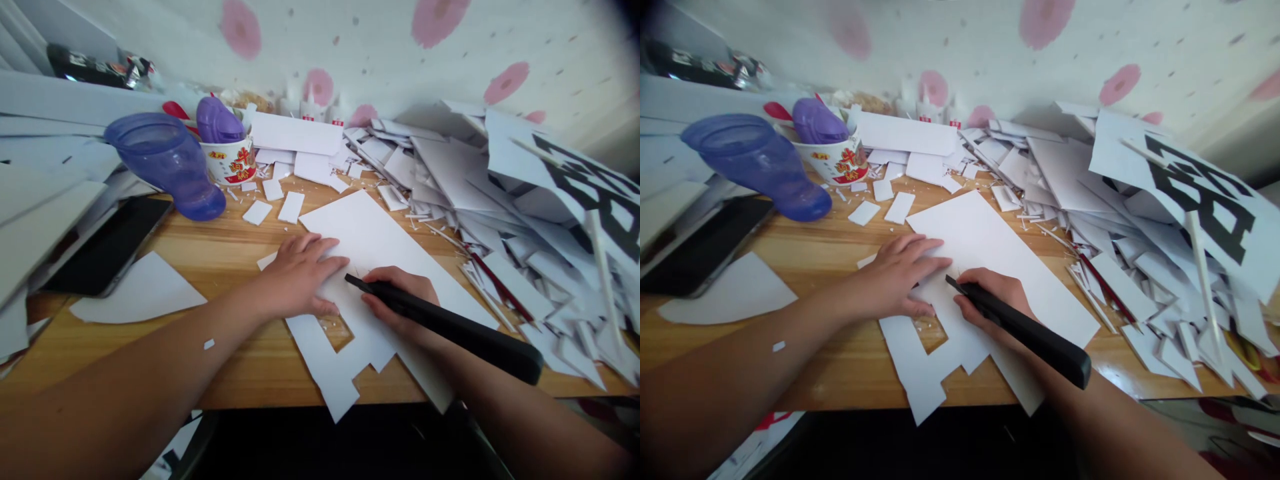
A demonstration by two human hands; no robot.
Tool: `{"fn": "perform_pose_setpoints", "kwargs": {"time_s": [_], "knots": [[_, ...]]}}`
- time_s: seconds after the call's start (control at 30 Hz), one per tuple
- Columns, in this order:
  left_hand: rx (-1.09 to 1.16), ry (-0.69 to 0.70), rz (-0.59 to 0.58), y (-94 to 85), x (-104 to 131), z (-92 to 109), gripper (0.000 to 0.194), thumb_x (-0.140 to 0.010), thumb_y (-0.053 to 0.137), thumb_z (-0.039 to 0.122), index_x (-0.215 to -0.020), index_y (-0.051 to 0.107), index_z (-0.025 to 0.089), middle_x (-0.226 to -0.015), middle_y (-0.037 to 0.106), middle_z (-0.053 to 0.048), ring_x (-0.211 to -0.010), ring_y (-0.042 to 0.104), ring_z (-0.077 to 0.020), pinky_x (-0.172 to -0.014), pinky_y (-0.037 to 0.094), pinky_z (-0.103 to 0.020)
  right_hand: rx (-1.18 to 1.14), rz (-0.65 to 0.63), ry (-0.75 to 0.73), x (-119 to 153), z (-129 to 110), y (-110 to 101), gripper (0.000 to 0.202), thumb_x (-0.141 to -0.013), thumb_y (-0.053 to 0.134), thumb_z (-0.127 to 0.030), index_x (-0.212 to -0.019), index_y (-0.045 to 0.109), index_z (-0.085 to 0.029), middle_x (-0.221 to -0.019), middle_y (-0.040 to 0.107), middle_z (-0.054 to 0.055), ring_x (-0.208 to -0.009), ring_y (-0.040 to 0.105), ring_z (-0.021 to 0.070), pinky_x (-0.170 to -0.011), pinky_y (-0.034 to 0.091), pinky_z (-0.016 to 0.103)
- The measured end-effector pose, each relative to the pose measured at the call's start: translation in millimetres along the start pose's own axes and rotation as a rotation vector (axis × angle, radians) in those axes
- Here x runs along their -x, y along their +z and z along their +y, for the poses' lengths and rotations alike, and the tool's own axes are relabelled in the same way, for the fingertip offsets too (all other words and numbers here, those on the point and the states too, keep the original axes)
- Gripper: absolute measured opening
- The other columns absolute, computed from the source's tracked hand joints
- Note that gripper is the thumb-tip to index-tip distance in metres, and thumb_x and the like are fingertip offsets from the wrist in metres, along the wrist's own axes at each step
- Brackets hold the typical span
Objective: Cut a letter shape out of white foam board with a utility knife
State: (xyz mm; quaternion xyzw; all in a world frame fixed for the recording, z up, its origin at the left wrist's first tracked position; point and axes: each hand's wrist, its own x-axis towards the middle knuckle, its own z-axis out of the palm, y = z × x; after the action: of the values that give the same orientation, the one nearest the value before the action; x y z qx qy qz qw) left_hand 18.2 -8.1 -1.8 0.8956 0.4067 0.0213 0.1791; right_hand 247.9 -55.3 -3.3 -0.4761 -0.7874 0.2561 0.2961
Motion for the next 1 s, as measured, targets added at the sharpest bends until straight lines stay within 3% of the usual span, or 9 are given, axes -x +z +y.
{"fn": "perform_pose_setpoints", "kwargs": {"time_s": [0.2, 0.4, 0.8, 1.0], "knots": [[-0.009, 0.008, 0.009, 3.7, -1, -4, 0.079, -0.070, 0.068, 0.062, -0.139, 0.045, 0.033, -0.155, 0.026, -0.007, -0.139, 0.017, -0.0357, -0.111, 0.017, -0.054, 0.076, -0.030, -0.069, 14, 3, -6, 0.019, -0.084, 0.064, -0.030, -0.101, 0.062, -0.022, -0.085, 0.071, 0.001, -0.067, 0.065, 0.0126, -0.065, 0.051, 0.024], [-0.001, -0.020, -0.010, 3.6, -3, -5, 0.081, -0.068, 0.068, 0.064, -0.139, 0.045, 0.034, -0.155, 0.026, -0.006, -0.139, 0.017, -0.0370, -0.111, 0.016, -0.055, 0.065, -0.037, -0.028, 29, -1, -16, 0.016, -0.082, 0.064, -0.027, -0.097, 0.062, -0.021, -0.084, 0.072, 0.002, -0.067, 0.067, 0.0127, -0.063, 0.053, 0.022], [-0.009, -0.035, -0.021, 1.4, -4, -4, 0.080, -0.068, 0.067, 0.064, -0.139, 0.046, 0.034, -0.154, 0.028, -0.005, -0.137, 0.019, -0.0371, -0.110, 0.018, -0.056, 0.062, -0.056, -0.010, 65, -6, -27, 0.014, -0.082, 0.064, -0.024, -0.095, 0.060, -0.023, -0.087, 0.074, 0.005, -0.075, 0.072, 0.0197, -0.062, 0.057, 0.028], [-0.025, -0.039, -0.017, 0.5, -5, -3, 0.080, -0.068, 0.067, 0.064, -0.139, 0.045, 0.034, -0.154, 0.028, -0.005, -0.137, 0.019, -0.0367, -0.110, 0.018, -0.054, 0.037, -0.031, -0.024, 88, -5, -35, 0.022, -0.080, 0.063, -0.019, -0.100, 0.060, -0.028, -0.090, 0.074, 0.004, -0.080, 0.073, 0.0231, -0.067, 0.061, 0.034]]}}
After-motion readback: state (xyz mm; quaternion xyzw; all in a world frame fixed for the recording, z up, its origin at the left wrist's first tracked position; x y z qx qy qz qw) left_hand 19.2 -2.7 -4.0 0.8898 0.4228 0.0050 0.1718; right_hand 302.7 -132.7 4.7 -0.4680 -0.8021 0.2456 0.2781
